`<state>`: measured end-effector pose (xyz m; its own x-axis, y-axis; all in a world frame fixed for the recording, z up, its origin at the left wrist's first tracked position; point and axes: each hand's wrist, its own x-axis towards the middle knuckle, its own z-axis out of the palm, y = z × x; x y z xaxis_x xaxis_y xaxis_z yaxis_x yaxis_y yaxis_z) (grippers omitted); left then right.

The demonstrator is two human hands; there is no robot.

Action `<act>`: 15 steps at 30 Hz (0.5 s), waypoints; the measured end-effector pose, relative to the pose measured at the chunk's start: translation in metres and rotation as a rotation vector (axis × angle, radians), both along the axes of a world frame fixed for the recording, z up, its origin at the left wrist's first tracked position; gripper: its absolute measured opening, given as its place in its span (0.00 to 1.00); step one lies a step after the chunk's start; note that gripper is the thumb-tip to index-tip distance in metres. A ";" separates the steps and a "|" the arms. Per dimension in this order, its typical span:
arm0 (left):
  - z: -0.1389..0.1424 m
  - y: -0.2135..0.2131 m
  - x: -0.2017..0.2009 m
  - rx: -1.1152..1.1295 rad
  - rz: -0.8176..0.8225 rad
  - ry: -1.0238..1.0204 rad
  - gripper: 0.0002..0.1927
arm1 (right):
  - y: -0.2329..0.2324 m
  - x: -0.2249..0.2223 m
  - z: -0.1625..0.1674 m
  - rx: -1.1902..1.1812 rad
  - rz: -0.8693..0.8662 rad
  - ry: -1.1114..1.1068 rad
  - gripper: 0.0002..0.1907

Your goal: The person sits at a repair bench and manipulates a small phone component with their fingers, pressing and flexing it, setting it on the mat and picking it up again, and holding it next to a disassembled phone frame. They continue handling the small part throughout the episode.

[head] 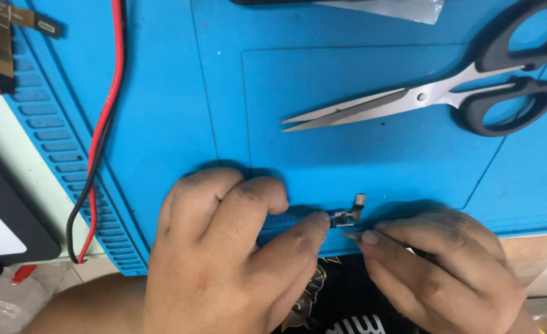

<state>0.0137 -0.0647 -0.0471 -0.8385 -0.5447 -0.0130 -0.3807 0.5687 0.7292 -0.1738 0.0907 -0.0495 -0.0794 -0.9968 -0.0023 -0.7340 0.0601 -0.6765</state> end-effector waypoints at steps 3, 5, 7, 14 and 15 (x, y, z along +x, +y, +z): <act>-0.002 0.001 0.001 0.000 -0.001 0.025 0.15 | -0.001 0.002 -0.003 -0.039 0.011 -0.001 0.15; -0.003 0.002 0.001 0.004 0.012 0.047 0.14 | -0.001 0.004 -0.005 -0.083 0.010 0.002 0.15; -0.004 0.002 0.002 0.006 0.004 0.059 0.13 | 0.000 0.005 -0.004 -0.072 0.006 -0.008 0.15; -0.007 0.003 0.006 -0.031 0.002 0.091 0.14 | 0.005 0.017 -0.004 -0.074 -0.101 0.042 0.14; -0.007 0.003 0.006 -0.034 0.003 0.096 0.14 | 0.006 0.019 -0.003 -0.056 -0.105 0.062 0.14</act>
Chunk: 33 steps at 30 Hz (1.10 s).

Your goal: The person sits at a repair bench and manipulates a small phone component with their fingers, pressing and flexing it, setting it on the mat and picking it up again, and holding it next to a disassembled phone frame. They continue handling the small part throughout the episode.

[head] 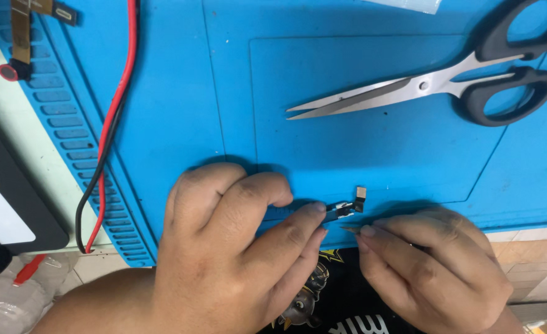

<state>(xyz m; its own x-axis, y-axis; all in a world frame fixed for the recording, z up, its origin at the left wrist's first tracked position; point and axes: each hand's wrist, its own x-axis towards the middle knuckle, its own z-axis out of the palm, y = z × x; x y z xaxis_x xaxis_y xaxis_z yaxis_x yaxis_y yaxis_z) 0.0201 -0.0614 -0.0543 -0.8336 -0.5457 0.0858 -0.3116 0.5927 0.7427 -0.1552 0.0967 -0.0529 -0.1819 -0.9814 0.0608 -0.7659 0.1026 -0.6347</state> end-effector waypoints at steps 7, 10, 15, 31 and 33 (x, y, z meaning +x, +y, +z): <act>-0.003 0.003 0.004 0.024 -0.001 0.039 0.12 | 0.001 0.005 0.004 0.079 -0.083 0.086 0.13; -0.005 0.003 0.006 0.011 -0.015 0.046 0.11 | -0.004 0.008 0.004 0.085 -0.124 0.127 0.14; -0.007 0.007 0.004 -0.060 -0.030 0.047 0.11 | -0.011 0.007 0.006 0.080 -0.144 0.139 0.13; -0.008 0.019 -0.009 -0.057 0.090 0.105 0.20 | 0.002 0.016 0.010 0.151 -0.355 0.062 0.12; -0.009 0.020 -0.010 -0.068 0.094 0.110 0.19 | 0.009 0.018 0.007 0.138 -0.335 0.031 0.13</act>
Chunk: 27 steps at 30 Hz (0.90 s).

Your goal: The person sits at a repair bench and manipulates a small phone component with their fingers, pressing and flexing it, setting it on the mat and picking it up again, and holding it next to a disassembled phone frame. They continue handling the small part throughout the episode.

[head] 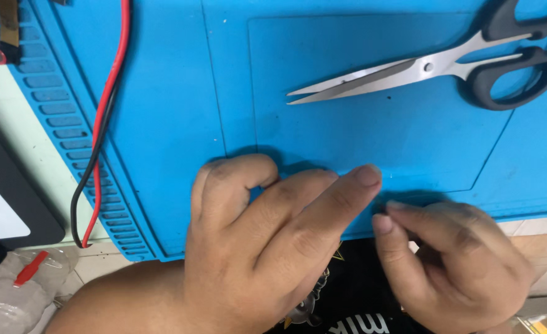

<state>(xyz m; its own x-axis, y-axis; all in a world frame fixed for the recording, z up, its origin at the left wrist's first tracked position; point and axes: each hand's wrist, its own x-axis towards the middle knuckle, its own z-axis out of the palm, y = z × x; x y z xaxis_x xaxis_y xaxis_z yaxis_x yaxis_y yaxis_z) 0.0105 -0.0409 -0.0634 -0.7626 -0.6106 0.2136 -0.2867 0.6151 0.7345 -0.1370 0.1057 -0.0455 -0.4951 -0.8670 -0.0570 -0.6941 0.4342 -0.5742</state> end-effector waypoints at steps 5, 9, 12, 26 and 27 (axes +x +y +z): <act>0.001 0.001 -0.003 0.009 0.001 0.013 0.20 | 0.000 -0.002 -0.004 -0.050 0.076 -0.008 0.12; 0.003 -0.001 -0.008 -0.002 -0.018 -0.010 0.21 | -0.005 -0.003 -0.003 -0.068 0.067 -0.056 0.11; 0.006 -0.003 -0.010 -0.005 -0.040 -0.037 0.23 | -0.007 -0.004 -0.004 -0.093 0.075 -0.070 0.10; 0.003 -0.008 -0.008 -0.063 -0.084 -0.060 0.15 | -0.011 -0.010 -0.005 -0.122 0.128 -0.099 0.10; 0.002 -0.006 -0.008 -0.069 -0.073 -0.064 0.15 | -0.011 -0.010 -0.006 -0.132 0.133 -0.096 0.10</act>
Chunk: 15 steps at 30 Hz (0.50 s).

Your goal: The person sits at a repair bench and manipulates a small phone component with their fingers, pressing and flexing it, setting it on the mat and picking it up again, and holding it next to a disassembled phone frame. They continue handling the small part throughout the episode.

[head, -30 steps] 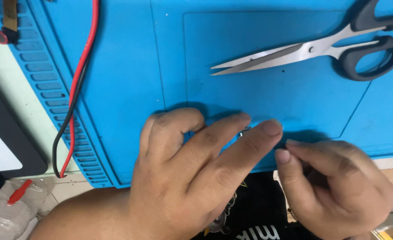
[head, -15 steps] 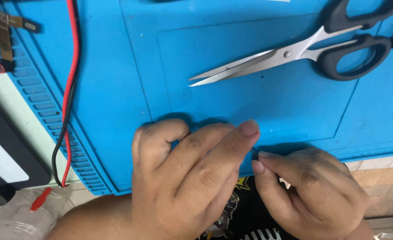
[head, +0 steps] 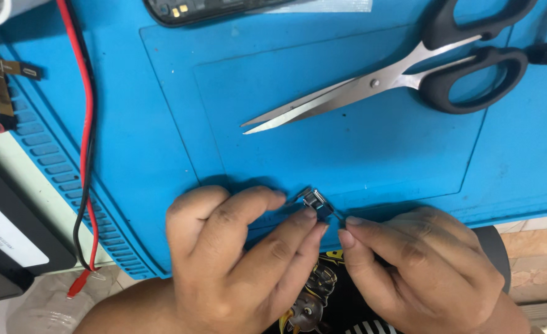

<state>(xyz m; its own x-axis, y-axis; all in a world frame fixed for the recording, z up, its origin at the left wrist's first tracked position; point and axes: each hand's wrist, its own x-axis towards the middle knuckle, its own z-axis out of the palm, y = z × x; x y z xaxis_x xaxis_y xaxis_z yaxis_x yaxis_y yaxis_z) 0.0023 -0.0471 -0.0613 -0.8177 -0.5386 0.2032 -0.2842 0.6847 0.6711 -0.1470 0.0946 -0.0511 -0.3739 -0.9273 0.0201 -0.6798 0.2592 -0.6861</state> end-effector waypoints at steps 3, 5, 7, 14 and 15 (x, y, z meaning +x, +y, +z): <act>-0.001 0.005 -0.001 -0.012 0.029 -0.006 0.15 | 0.001 -0.002 -0.004 -0.028 0.022 0.006 0.10; 0.000 0.007 -0.001 -0.003 0.041 -0.010 0.15 | 0.002 -0.004 -0.004 -0.036 0.050 0.004 0.10; 0.000 0.007 -0.001 -0.005 0.037 -0.011 0.14 | 0.004 -0.006 -0.003 -0.027 0.071 -0.004 0.11; 0.001 0.010 -0.002 0.015 0.055 -0.021 0.13 | 0.003 0.001 -0.004 -0.046 0.066 0.066 0.10; 0.001 0.010 -0.002 0.017 0.053 -0.020 0.13 | 0.003 0.000 -0.004 -0.048 0.107 0.097 0.09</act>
